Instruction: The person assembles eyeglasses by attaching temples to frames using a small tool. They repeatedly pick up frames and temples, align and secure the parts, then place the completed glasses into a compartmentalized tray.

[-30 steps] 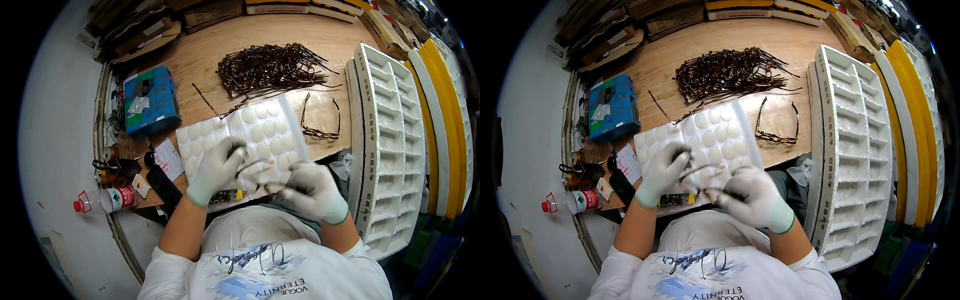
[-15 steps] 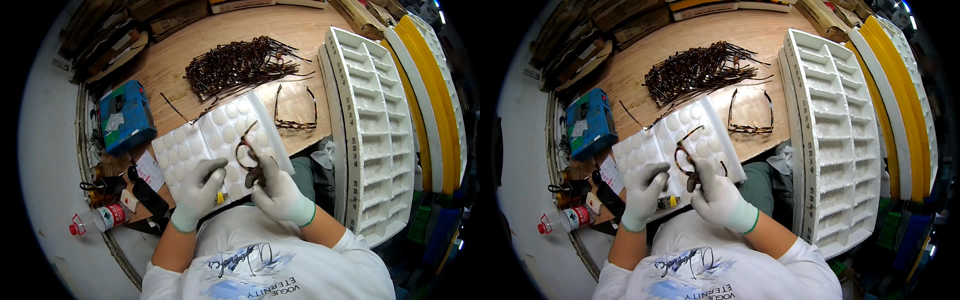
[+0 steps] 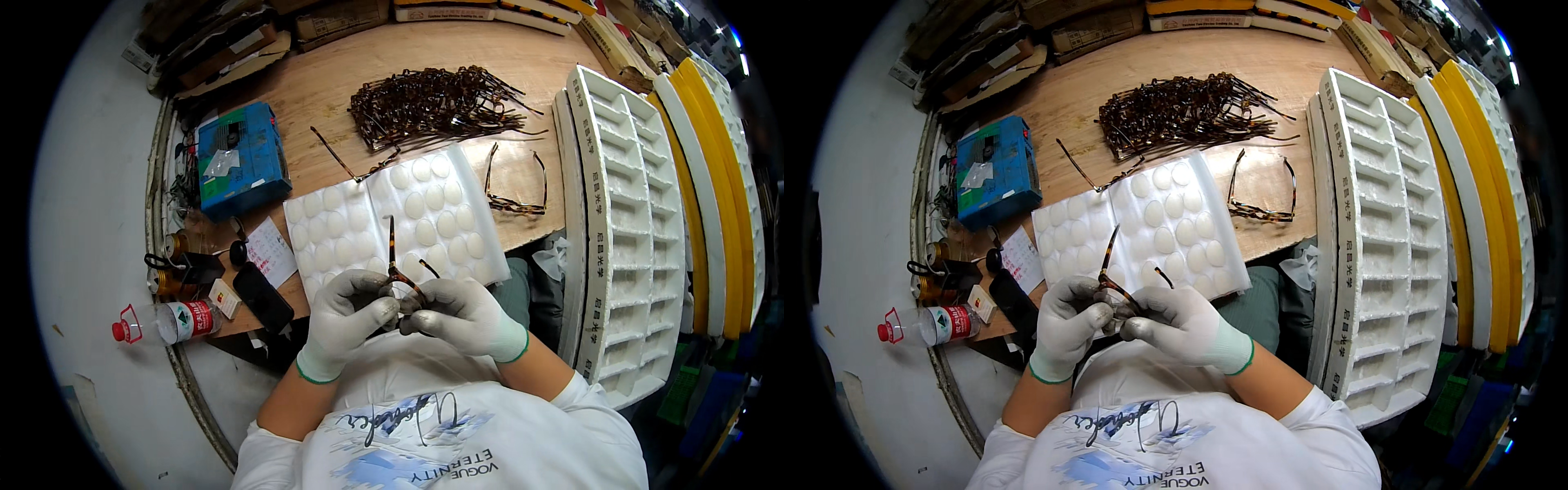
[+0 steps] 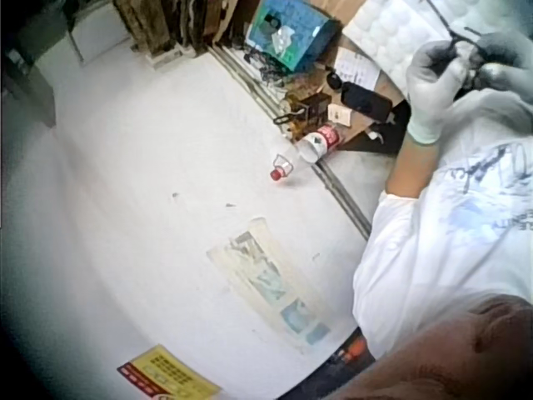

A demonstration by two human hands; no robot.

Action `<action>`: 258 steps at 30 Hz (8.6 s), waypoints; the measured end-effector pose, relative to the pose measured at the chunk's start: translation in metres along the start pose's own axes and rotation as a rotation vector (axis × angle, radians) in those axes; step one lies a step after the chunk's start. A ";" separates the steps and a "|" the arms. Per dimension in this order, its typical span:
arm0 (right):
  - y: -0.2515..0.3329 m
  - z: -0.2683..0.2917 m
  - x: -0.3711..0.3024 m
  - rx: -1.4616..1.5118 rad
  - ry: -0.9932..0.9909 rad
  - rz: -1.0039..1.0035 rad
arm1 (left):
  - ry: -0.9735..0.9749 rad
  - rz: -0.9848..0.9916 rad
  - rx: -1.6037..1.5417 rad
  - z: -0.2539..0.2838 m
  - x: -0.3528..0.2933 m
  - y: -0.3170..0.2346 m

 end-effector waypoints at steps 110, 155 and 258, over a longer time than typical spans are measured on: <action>0.043 -0.014 -0.005 -0.775 0.057 0.401 | -0.180 -0.342 1.018 -0.034 -0.025 -0.040; 0.018 0.015 -0.011 -0.280 -0.053 0.202 | 0.288 0.103 0.267 -0.049 0.050 -0.013; 0.069 0.231 0.055 -1.879 -0.114 0.097 | -0.431 -0.673 1.474 0.049 0.107 -0.117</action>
Point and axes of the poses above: each hand's wrist, its own x-axis towards the middle knuckle, its own z-axis out of the back of the hand, y = z × x, the point moved 1 cm from there along x, towards the middle knuckle, and after that the axes turned 12 degrees about z, right-handed, at the moved point
